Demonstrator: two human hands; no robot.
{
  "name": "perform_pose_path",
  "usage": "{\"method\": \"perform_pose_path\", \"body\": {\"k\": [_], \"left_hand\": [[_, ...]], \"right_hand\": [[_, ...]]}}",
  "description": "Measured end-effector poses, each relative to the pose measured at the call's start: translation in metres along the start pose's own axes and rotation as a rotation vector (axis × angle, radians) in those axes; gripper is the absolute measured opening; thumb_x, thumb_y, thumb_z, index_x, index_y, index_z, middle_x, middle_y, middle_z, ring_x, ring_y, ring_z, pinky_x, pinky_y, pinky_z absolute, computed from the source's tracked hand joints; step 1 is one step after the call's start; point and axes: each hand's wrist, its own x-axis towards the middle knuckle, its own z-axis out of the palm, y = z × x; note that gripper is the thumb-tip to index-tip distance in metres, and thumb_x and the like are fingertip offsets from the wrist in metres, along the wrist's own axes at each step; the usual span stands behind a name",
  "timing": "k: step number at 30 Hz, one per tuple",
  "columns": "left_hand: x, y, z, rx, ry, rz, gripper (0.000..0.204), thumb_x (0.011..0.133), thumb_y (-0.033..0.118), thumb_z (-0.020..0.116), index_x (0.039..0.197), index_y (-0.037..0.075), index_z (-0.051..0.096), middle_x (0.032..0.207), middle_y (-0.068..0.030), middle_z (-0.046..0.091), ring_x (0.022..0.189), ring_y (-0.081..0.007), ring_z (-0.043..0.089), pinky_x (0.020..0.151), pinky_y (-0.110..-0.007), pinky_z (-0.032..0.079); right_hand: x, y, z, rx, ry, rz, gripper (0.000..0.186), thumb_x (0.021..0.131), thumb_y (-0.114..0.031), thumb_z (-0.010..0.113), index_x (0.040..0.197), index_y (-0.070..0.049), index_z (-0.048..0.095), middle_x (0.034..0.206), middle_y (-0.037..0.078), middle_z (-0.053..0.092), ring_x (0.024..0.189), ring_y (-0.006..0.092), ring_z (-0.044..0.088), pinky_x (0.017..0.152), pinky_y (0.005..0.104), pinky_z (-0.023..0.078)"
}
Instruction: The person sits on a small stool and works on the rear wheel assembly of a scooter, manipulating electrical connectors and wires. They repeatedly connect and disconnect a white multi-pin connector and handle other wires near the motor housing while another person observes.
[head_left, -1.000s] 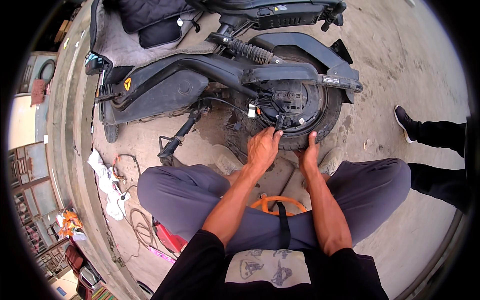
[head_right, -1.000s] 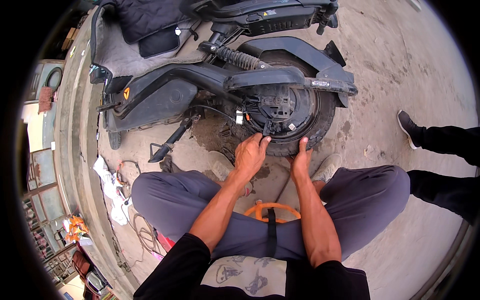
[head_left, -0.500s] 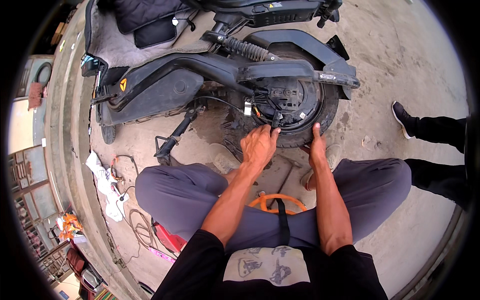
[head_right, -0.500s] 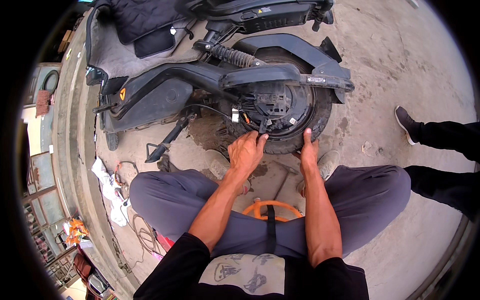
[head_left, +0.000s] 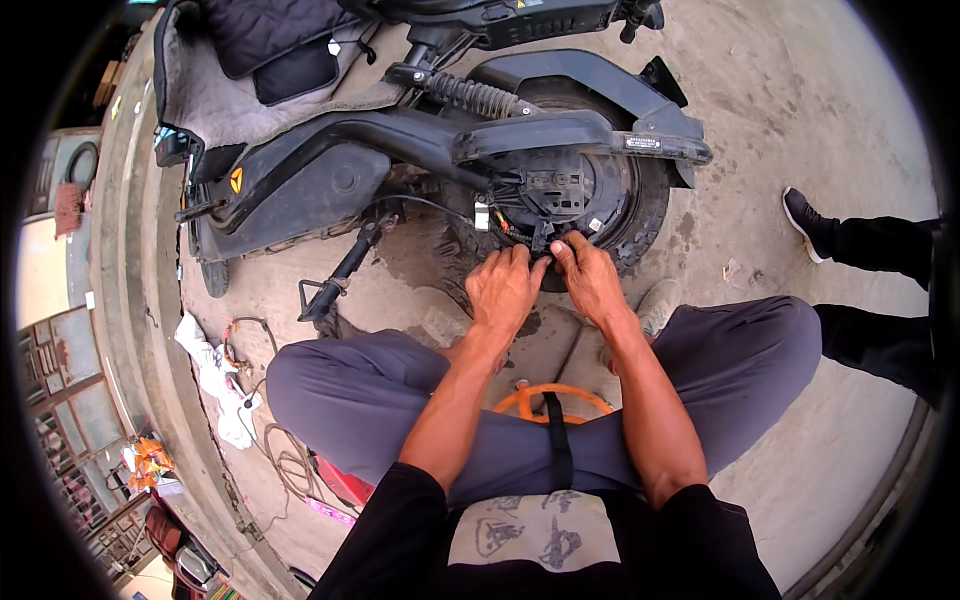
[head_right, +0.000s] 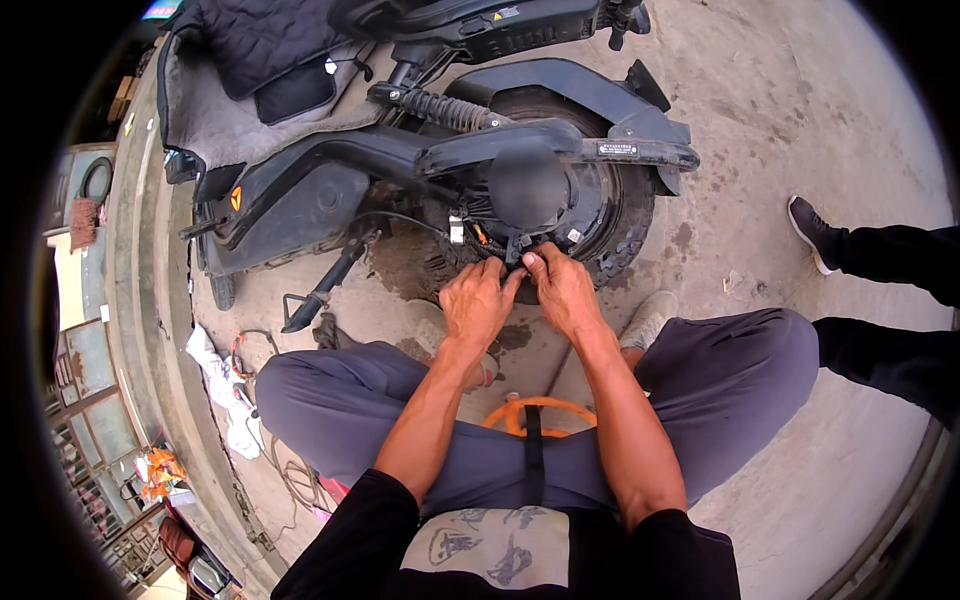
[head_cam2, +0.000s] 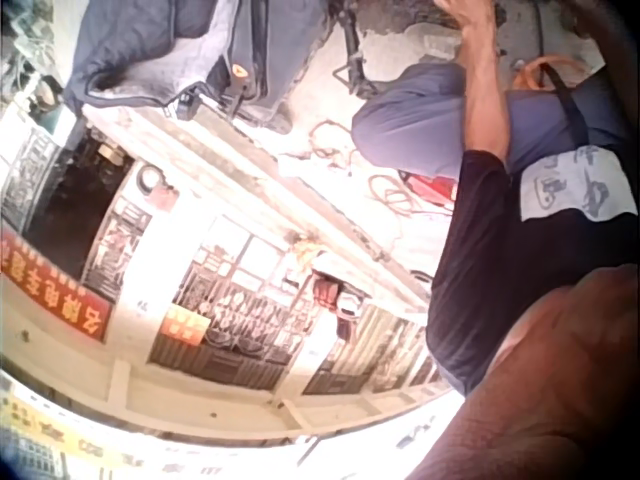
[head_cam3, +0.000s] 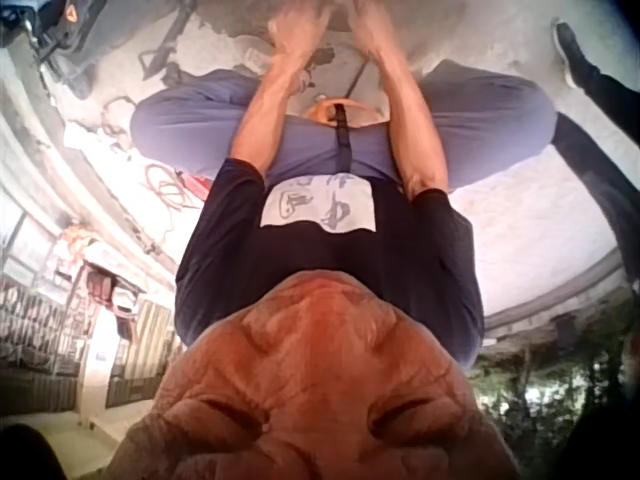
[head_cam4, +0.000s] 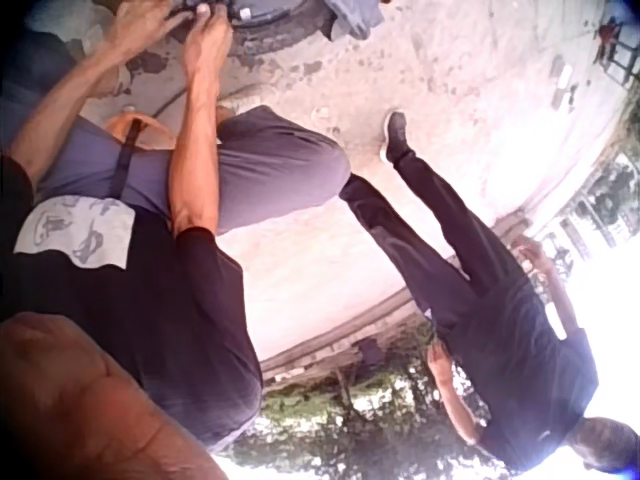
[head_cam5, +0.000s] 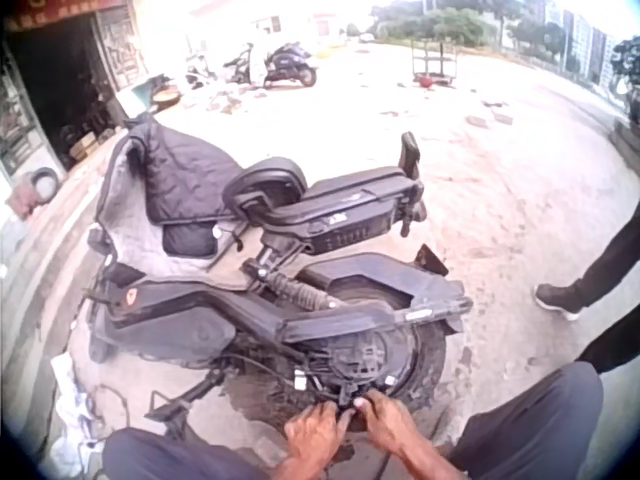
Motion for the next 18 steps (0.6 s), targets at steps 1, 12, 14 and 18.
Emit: {"method": "perform_pose_path", "body": {"k": [1,12,14,18], "left_hand": [[0.003,0.003,-0.003,0.000,-0.001,-0.001,0.034,0.076,0.031,0.084,0.085,0.006,0.062,0.083,-0.0062,0.064,0.081,-0.0266,0.062,0.063,-0.042,0.052],[0.014,-0.008,-0.010,-0.031,0.318,-0.091,0.089,0.062,0.048,0.090,0.117,-0.006,0.046,0.145,-0.0291,0.040,0.144,-0.0490,0.028,0.121,-0.062,0.016],[0.015,-0.010,-0.011,-0.038,0.304,-0.087,0.087,0.062,0.048,0.090,0.116,-0.007,0.048,0.146,-0.0280,0.040,0.145,-0.0495,0.026,0.121,-0.063,0.014],[0.019,-0.010,-0.015,-0.003,0.224,-0.076,0.082,0.062,0.049,0.089,0.110,-0.007,0.052,0.142,-0.0239,0.045,0.146,-0.0477,0.027,0.120,-0.067,0.009]], "right_hand": [[0.003,0.001,-0.003,-0.004,-0.034,0.022,0.033,0.103,-0.031,0.056,0.108,0.000,0.063,0.090,0.027,0.068,0.091,0.0484,0.064,0.077,0.0518,0.049],[0.038,-0.004,-0.026,-0.372,-0.395,-0.184,0.035,0.105,-0.031,0.049,0.101,0.001,0.065,0.091,0.026,0.069,0.093,0.0461,0.065,0.080,0.0522,0.050],[0.047,-0.005,-0.030,-0.335,-0.472,-0.161,0.035,0.105,-0.031,0.050,0.102,0.001,0.065,0.089,0.026,0.069,0.093,0.0453,0.066,0.079,0.0509,0.050],[0.051,-0.002,-0.035,-0.150,-0.596,-0.061,0.034,0.104,-0.030,0.052,0.102,0.001,0.066,0.084,0.023,0.069,0.088,0.0427,0.067,0.076,0.0484,0.050]]}}
